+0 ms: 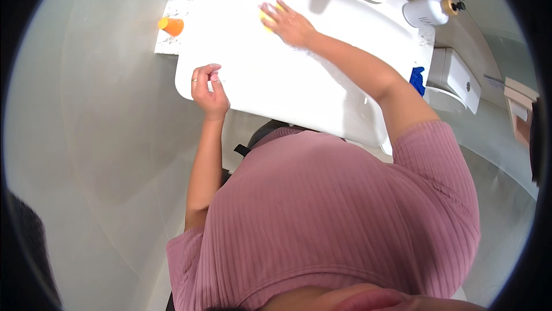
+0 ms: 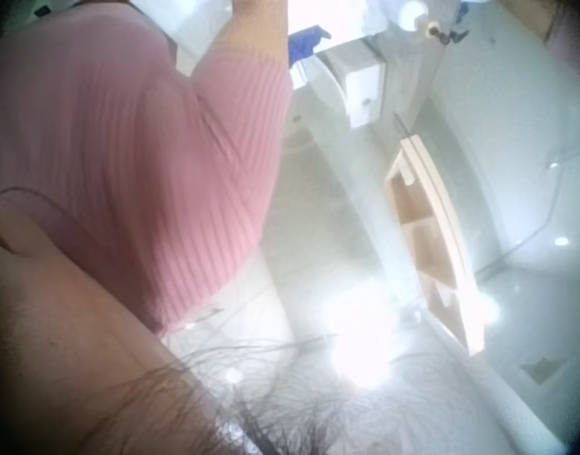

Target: The person scrubs a kitchen sink with a blue cloth and rinses it under running water. They then move to a bathroom sink, where they scrub the basin, a cup, a soap dish, and a soap dispenser using a sponge and cleaning liquid.

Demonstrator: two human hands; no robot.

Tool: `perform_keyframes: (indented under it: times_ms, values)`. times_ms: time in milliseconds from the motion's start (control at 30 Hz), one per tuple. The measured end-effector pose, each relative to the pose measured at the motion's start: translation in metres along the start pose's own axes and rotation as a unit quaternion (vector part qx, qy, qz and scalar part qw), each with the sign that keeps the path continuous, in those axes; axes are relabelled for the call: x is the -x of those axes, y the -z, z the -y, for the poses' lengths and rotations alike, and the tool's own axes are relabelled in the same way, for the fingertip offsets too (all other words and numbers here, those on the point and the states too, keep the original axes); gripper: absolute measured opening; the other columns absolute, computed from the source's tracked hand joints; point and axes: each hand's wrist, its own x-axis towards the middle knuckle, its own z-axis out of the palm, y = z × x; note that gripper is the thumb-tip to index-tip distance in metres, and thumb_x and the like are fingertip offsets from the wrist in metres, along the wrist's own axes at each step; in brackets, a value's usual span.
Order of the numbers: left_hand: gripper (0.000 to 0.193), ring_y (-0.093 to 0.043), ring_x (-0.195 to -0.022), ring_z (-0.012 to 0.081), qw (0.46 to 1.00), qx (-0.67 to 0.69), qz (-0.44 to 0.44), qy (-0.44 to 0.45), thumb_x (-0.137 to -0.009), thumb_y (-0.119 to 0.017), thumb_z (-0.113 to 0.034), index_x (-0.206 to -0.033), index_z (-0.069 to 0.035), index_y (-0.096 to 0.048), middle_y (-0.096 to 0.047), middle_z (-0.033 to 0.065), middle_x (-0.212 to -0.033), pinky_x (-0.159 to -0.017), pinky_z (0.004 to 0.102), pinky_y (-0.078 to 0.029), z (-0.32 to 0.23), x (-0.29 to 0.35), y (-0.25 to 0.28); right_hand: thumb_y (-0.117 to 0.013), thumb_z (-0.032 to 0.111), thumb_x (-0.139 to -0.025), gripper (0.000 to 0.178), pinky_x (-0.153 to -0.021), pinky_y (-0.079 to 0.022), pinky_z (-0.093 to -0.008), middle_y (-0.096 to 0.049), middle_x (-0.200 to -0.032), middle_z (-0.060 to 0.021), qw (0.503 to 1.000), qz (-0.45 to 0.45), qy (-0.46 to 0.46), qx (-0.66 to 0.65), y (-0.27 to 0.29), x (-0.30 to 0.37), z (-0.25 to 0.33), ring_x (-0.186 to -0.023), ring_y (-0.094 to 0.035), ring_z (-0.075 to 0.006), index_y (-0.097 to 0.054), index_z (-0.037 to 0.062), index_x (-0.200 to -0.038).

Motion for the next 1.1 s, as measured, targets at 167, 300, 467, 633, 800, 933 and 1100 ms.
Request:
perform_keyframes:
  times_ms: [167,300,467,633,800,933,1100]
  values:
    - [0.014,-0.054,-0.069,0.0202,0.999,-0.03,0.038,0.025,-0.079,-0.049,0.002,-0.085,-0.001,-0.061,-0.06,0.0097,-0.082,-0.062,0.0289,-0.043,-0.004,-0.005,-0.001,-0.05,0.017,-0.089,0.027,-0.114,-0.023,-0.0317,-0.04,-0.139,-0.0007,0.965,-0.245,0.087,0.034,-0.009,-0.033,-0.081,-0.132,-0.032,-0.019,-0.053,0.013,-0.116]
    - [0.014,-0.052,-0.067,0.0185,0.997,-0.048,0.038,0.047,-0.079,-0.05,0.002,-0.085,-0.001,-0.061,-0.06,0.0089,-0.082,-0.061,0.0281,-0.043,-0.005,-0.007,-0.004,-0.059,0.011,-0.078,0.033,-0.108,-0.035,-0.0305,-0.058,-0.11,0.0013,0.982,-0.153,0.078,0.078,-0.013,0.068,-0.094,-0.116,-0.05,-0.0176,-0.055,0.0162,-0.111]
    - [0.012,-0.053,-0.068,0.0179,0.997,-0.037,0.048,0.038,-0.08,-0.051,0.0,-0.085,0.0,-0.061,-0.061,0.0085,-0.082,-0.061,0.0278,-0.043,-0.004,-0.006,-0.002,-0.053,0.014,-0.081,0.021,-0.097,-0.04,-0.0316,-0.054,-0.104,0.0002,0.986,0.056,-0.075,0.138,0.048,0.217,-0.119,-0.107,-0.052,-0.0162,-0.053,0.0173,-0.102]
    - [0.011,-0.052,-0.066,0.0175,0.992,-0.063,0.078,0.071,-0.08,-0.052,-0.001,-0.085,-0.001,-0.062,-0.062,0.0074,-0.081,-0.06,0.028,-0.043,-0.012,-0.013,-0.004,-0.056,0.021,-0.082,0.021,-0.08,-0.047,-0.0378,-0.055,-0.1,-0.0067,0.954,0.111,-0.27,0.065,0.048,0.241,-0.099,-0.095,-0.056,-0.0222,-0.054,0.0169,-0.103]
    - [0.01,-0.053,-0.066,0.0194,0.984,-0.097,0.117,0.092,-0.08,-0.054,-0.002,-0.084,-0.002,-0.062,-0.061,0.0076,-0.08,-0.061,0.031,-0.044,0.001,-0.012,-0.005,-0.056,0.041,-0.085,0.033,-0.068,-0.051,-0.0434,-0.055,-0.103,-0.0139,0.91,0.186,-0.346,-0.13,0.053,0.238,0.02,-0.088,-0.061,-0.029,-0.054,0.0178,-0.109]
    - [0.004,-0.054,-0.073,0.0232,0.989,-0.053,0.123,0.064,-0.079,-0.058,-0.004,-0.081,-0.002,-0.061,-0.059,0.0099,-0.081,-0.067,0.0327,-0.044,-0.001,-0.015,-0.007,-0.063,0.032,-0.08,0.03,-0.068,-0.051,-0.0408,-0.055,-0.097,-0.009,0.915,0.227,-0.26,-0.209,0.081,0.27,0.032,-0.086,-0.062,-0.0261,-0.056,0.0195,-0.107]
    - [0.007,-0.054,-0.08,0.0271,0.966,0.04,0.254,0.035,-0.072,-0.065,-0.002,-0.073,-0.002,-0.058,-0.055,0.0113,-0.081,-0.072,0.0349,-0.043,-0.044,-0.025,-0.057,-0.063,0.025,-0.078,0.026,-0.069,-0.05,-0.0393,-0.056,-0.096,-0.0085,0.919,0.097,-0.368,-0.099,0.044,0.245,-0.037,-0.089,-0.06,-0.0238,-0.059,0.018,-0.102]
